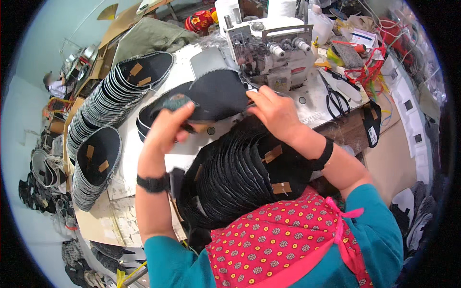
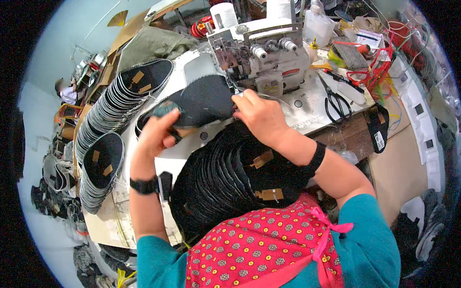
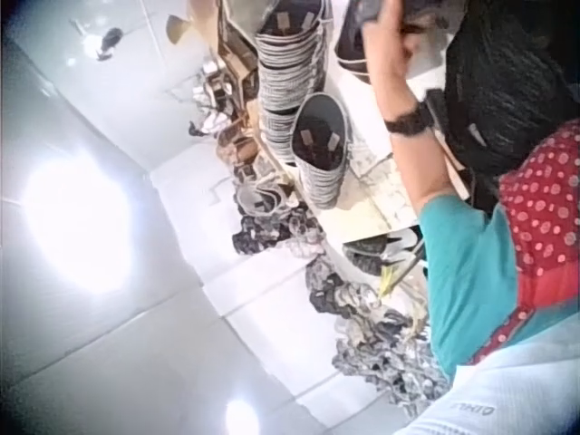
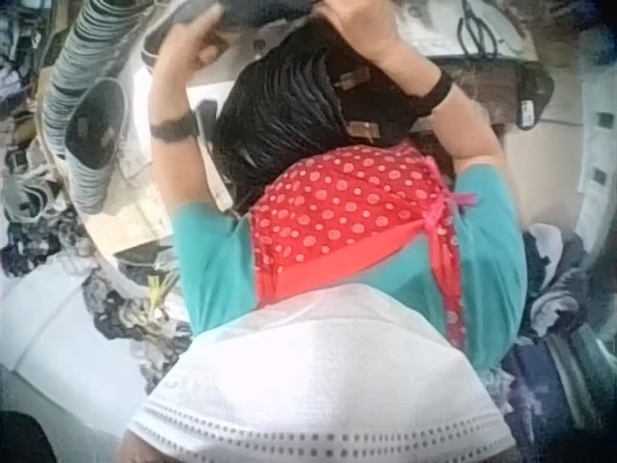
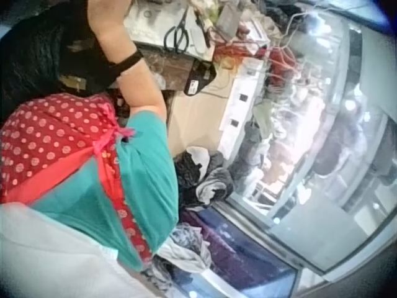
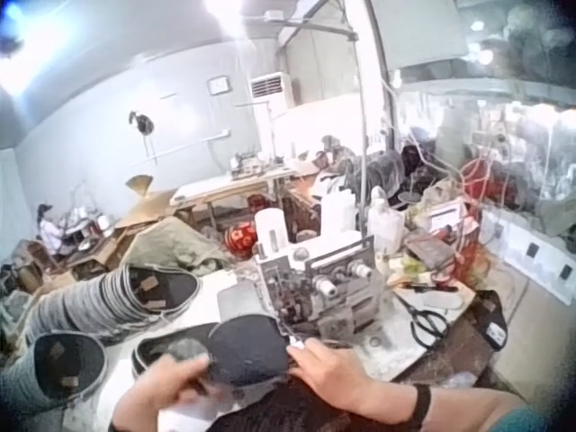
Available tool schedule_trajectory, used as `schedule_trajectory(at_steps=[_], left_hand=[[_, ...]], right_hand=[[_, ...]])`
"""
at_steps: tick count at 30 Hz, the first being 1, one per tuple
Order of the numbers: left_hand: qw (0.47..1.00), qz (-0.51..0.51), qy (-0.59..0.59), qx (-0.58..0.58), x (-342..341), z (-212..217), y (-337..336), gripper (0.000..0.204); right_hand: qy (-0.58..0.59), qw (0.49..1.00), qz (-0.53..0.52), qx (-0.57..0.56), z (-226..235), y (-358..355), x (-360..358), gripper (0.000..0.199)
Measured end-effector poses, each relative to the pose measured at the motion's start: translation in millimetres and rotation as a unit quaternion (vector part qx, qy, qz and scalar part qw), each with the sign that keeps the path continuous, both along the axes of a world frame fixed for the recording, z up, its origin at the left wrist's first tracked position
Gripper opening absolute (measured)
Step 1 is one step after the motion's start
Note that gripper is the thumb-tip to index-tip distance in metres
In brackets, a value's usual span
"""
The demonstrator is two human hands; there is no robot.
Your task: Using scissors to trim excess threads from a stack of shoe uppers and then inspecting the components.
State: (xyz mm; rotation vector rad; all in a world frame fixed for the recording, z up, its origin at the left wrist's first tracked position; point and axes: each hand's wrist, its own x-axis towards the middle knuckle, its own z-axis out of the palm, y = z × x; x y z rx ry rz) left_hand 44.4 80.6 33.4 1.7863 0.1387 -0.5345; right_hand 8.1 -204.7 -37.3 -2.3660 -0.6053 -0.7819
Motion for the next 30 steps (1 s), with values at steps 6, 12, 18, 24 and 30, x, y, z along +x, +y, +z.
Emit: schedule_trajectory(at_steps=[6, 12, 18, 24, 30], left_hand=[[0.981, -0.149, -0.103, 0.066, -60, 2, -55, 0.024], [0.860, -0.211, -0.464, 0.032, -28, -8, -68, 0.029], [0.959, -0.069, -0.245, 0.121, -26, -4, -51, 0.022], [0.703, -0.005, -0.639, 0.312, -1, -7, -68, 0.067], [0.934, -0.067, -0.346, 0.057, 16, -22, -70, 0.060]], right_hand=[[0.025, 0.998, 0.024, 0.055, 9, -9, 14, 0.029], [0.213, 0.943, 0.154, 0.202, 44, -14, -5, 0.022], [0.084, 0.974, 0.153, 0.144, 53, -8, -19, 0.019], [0.077, 0.987, 0.093, 0.106, 24, 3, 8, 0.021], [0.346, 0.907, 0.089, 0.223, 41, -2, -7, 0.023]])
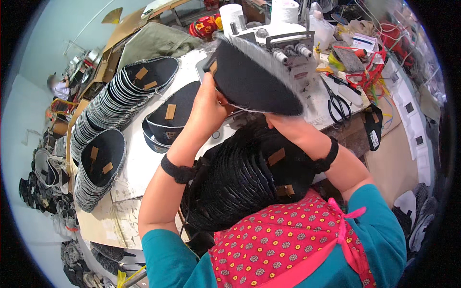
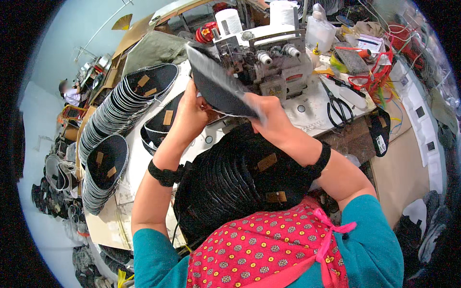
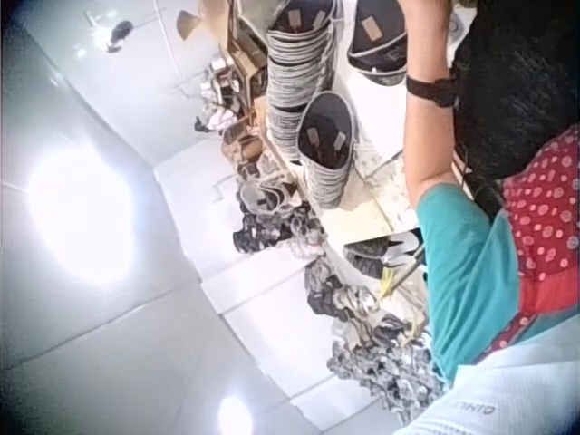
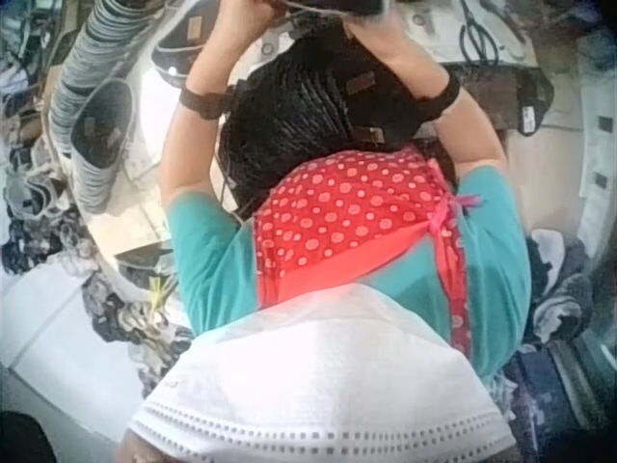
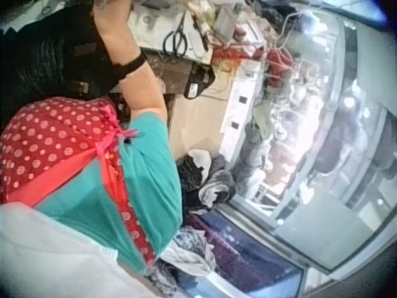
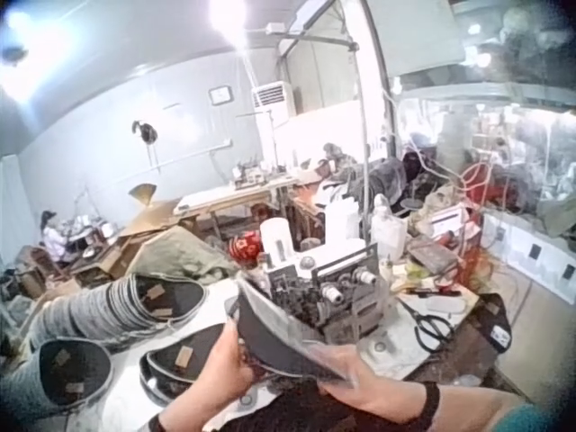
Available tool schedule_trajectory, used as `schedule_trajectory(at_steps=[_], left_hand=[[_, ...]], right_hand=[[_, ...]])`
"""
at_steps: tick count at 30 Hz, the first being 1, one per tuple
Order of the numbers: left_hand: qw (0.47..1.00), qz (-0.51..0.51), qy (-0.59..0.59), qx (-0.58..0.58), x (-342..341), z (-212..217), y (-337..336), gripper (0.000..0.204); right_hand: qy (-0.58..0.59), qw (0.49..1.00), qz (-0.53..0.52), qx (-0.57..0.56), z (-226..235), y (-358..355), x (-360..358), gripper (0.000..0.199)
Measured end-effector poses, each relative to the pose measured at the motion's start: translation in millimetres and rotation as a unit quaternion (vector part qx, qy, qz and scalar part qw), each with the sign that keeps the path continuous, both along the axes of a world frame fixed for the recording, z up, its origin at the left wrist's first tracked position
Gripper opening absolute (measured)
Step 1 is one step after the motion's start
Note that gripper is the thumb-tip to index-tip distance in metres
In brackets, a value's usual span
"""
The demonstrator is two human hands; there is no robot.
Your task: Using scissors to trim excess threads from a stack of shoe uppers and then inspecting the components.
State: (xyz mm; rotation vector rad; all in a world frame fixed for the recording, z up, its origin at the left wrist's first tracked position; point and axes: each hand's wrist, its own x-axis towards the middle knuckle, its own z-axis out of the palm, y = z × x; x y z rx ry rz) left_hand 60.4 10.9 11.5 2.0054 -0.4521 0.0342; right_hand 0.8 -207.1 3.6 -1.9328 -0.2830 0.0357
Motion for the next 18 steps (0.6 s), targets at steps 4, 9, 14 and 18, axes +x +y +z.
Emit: schedule_trajectory(at_steps=[4, 9, 14, 18], left_hand=[[0.991, -0.003, 0.073, -0.116, 1, 2, 3, 0.027], [0.938, 0.056, 0.214, -0.266, 14, -20, 40, 0.022], [0.898, 0.050, 0.159, -0.408, 32, -19, 34, 0.031], [0.920, 0.049, 0.125, -0.367, 50, -33, 51, 0.028]], right_hand=[[-0.280, 0.960, 0.010, 0.007, -23, -19, -4, 0.030], [-0.272, 0.959, 0.072, -0.036, -31, -26, -19, 0.026], [-0.381, 0.921, 0.078, -0.038, -56, -17, -7, 0.026], [-0.445, 0.889, 0.007, -0.107, -57, -6, 4, 0.023]])
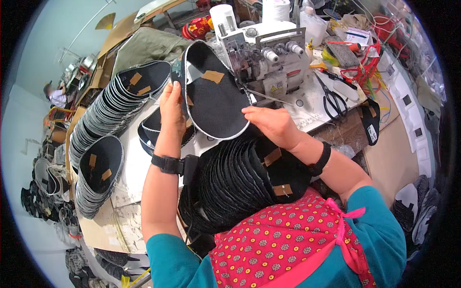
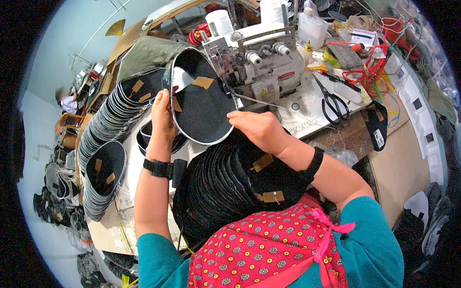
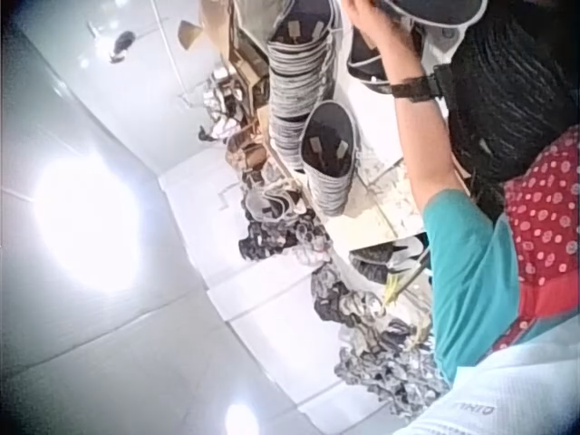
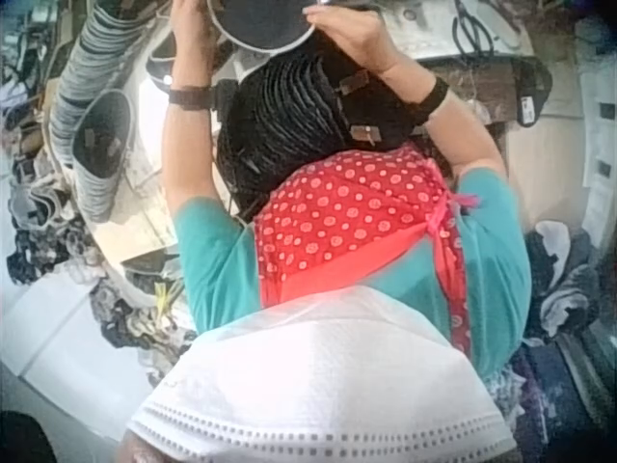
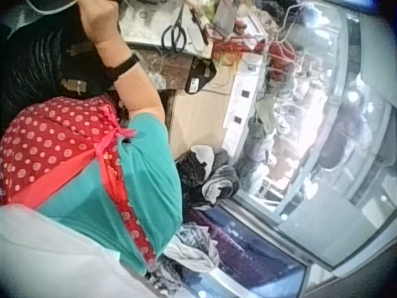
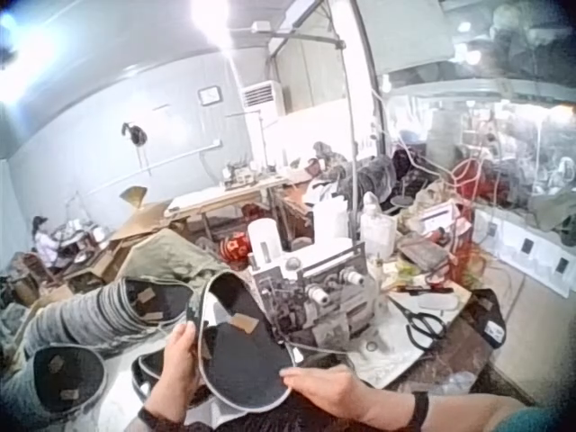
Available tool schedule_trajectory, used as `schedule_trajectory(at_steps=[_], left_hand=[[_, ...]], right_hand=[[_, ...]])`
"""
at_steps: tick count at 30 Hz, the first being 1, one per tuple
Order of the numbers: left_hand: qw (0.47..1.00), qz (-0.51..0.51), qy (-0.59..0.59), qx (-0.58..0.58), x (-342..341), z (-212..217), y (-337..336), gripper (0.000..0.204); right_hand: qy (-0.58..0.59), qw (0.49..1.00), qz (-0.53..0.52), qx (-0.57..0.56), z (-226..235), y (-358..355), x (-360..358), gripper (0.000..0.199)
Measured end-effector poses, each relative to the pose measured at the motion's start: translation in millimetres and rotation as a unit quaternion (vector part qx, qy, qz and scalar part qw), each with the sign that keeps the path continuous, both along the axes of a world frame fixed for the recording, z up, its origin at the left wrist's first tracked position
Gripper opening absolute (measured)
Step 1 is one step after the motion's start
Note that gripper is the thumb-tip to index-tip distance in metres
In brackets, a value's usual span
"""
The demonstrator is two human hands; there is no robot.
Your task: Using scissors to trim excess threads from a stack of shoe uppers and then inspecting the components.
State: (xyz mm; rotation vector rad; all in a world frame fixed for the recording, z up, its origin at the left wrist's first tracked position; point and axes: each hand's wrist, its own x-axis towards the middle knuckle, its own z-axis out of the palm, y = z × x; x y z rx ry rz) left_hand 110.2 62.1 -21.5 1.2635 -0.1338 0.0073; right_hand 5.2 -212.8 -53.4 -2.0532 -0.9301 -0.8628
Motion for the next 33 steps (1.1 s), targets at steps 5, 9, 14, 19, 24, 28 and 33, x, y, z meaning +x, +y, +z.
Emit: schedule_trajectory(at_steps=[5, 9, 14, 19, 24, 28, 33], left_hand=[[0.994, 0.080, -0.023, 0.072, 12, -20, 39, 0.018], [0.965, 0.091, 0.073, 0.236, -35, 34, 17, 0.021], [0.928, -0.129, 0.240, 0.253, -105, 67, 14, 0.037], [0.904, -0.225, 0.138, 0.336, -131, 60, -34, 0.038], [0.970, -0.041, -0.013, 0.238, -101, 39, -35, 0.021], [0.953, 0.070, 0.096, 0.280, -45, 40, 8, 0.054], [0.530, 0.242, -0.512, 0.632, -19, 56, -32, 0.061]], right_hand=[[-0.002, 0.999, -0.043, -0.001, -3, 7, 16, 0.019], [0.002, 0.999, -0.052, 0.000, -3, 5, 25, 0.021], [0.025, 0.996, -0.083, 0.002, 2, 0, 22, 0.025], [0.066, 0.990, -0.112, 0.061, 11, -6, 13, 0.022], [0.201, 0.965, -0.117, 0.121, 20, -31, -17, 0.011], [0.396, 0.916, -0.069, 0.016, 15, -70, -43, 0.021], [0.310, 0.944, -0.024, -0.109, -7, -65, -44, 0.049]])
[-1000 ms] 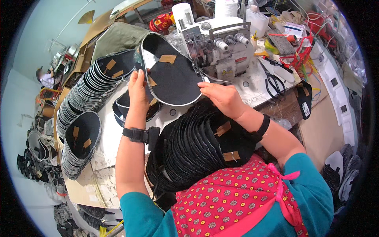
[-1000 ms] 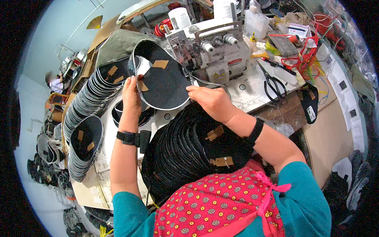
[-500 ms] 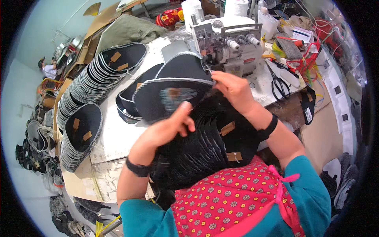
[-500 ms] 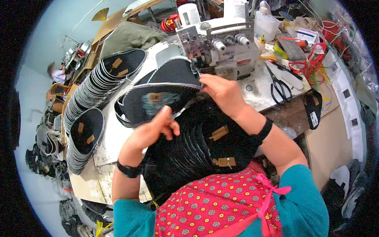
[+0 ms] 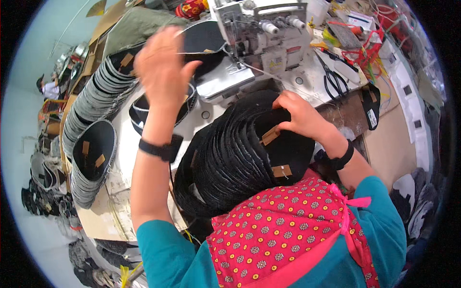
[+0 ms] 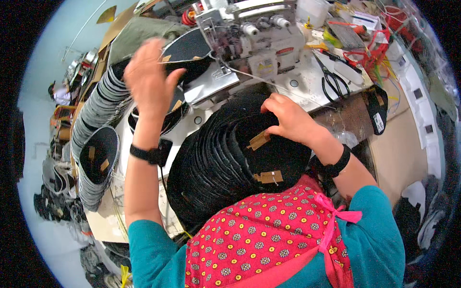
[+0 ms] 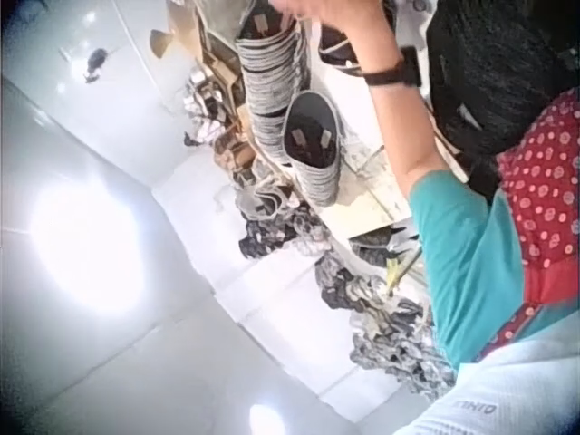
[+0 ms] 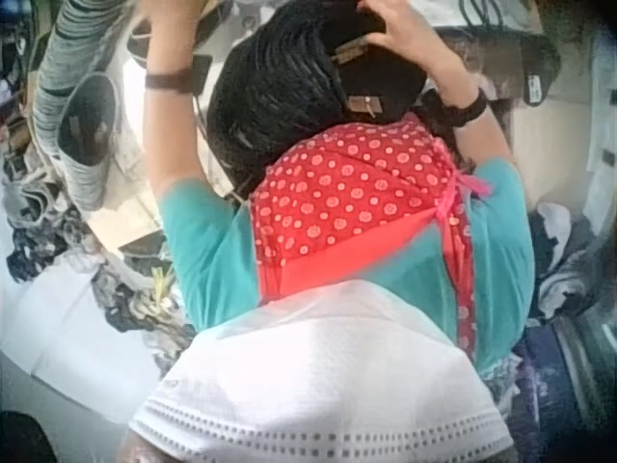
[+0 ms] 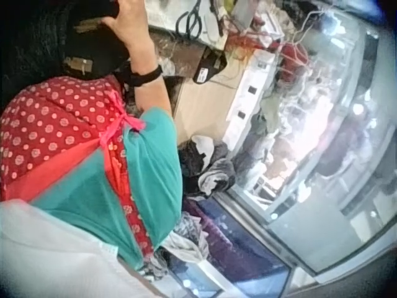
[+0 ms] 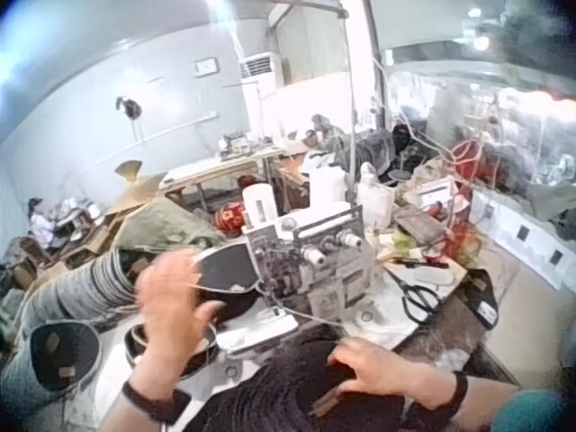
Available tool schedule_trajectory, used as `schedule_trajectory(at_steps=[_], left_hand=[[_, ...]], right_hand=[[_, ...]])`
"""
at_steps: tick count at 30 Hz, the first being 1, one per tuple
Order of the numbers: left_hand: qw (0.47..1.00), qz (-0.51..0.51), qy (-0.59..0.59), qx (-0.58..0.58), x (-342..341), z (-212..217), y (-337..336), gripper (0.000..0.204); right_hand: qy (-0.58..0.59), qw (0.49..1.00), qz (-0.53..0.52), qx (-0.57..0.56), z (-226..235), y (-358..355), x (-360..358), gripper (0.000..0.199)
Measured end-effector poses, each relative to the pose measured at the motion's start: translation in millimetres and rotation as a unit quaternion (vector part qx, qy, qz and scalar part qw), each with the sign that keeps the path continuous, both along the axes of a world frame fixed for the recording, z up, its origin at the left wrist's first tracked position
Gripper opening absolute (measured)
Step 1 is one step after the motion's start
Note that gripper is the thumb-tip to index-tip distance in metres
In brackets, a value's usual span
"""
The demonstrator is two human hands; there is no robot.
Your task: Using scissors to trim excess threads from a stack of shoe uppers and then inspecting the components.
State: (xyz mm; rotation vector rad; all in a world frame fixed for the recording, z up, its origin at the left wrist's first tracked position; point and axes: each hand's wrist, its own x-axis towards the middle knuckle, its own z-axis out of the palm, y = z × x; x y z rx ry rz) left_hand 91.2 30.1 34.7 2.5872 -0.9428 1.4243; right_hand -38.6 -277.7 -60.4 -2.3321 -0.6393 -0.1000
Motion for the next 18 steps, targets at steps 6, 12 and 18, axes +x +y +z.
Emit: schedule_trajectory(at_steps=[6, 12, 18], left_hand=[[0.971, 0.019, 0.218, 0.095, 35, -25, 32, 0.038], [0.954, 0.007, 0.273, 0.125, -15, -28, 74, 0.033], [0.932, 0.032, 0.236, 0.274, -60, -27, 124, 0.051]], right_hand=[[-0.046, 0.999, 0.002, -0.017, 1, 17, -14, 0.050], [-0.067, 0.983, -0.048, -0.162, 4, -7, -56, 0.040], [0.055, 0.989, -0.116, 0.076, 83, -95, -52, 0.029]])
